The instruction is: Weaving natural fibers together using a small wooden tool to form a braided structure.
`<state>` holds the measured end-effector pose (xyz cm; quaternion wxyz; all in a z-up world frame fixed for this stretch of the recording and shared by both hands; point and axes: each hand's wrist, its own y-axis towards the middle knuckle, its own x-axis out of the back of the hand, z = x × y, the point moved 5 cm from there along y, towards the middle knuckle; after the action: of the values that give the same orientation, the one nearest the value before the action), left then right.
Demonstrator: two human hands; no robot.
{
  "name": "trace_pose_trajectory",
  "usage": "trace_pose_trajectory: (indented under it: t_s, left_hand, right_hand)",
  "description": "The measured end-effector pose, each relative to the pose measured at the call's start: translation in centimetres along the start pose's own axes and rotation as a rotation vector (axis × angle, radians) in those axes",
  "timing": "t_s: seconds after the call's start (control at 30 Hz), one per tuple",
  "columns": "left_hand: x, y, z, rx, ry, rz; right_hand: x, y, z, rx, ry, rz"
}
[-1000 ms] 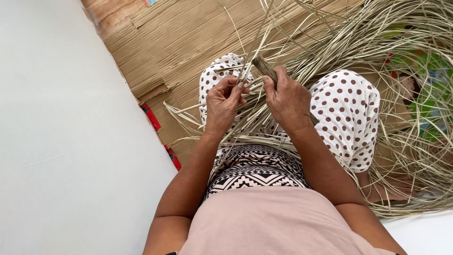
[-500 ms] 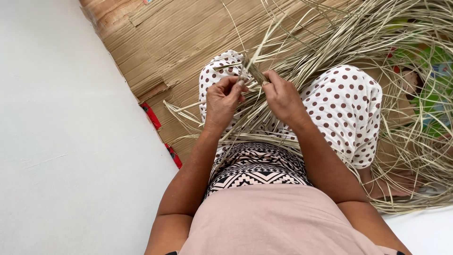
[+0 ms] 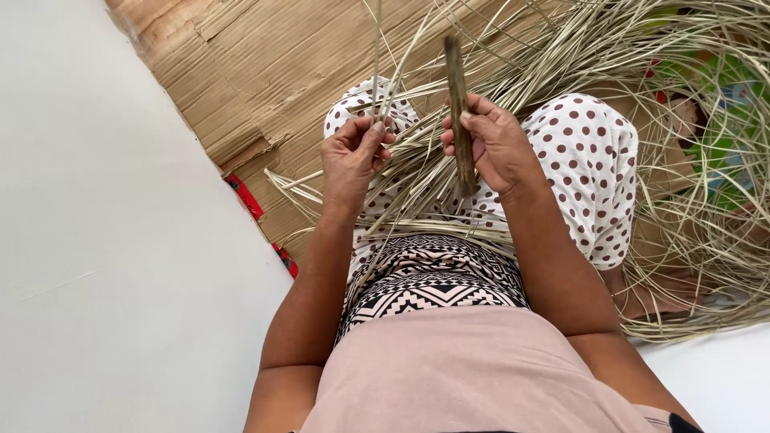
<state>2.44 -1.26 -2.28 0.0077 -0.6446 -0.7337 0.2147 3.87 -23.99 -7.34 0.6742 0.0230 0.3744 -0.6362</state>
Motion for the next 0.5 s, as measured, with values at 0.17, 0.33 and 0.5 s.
trace_pose_trajectory:
  t_s: [0.17, 0.33, 0.5]
  left_hand:
    - [-0.4, -0.1, 0.5, -0.041, 0.082, 0.016]
    - [-0.6, -0.2, 0.5, -0.067, 0.085, -0.007]
    - [-0.2, 0.2, 1.1, 0.02, -0.03, 0.001]
  right_hand:
    - [-2.1, -1.4, 0.9, 0.116, -0.262, -0.022]
    - [-2.3, -2.0, 1.3, 0.177, -0.501, -0.078]
    - [-2.8, -1.9, 2.1, 0.252, -0.316, -0.063]
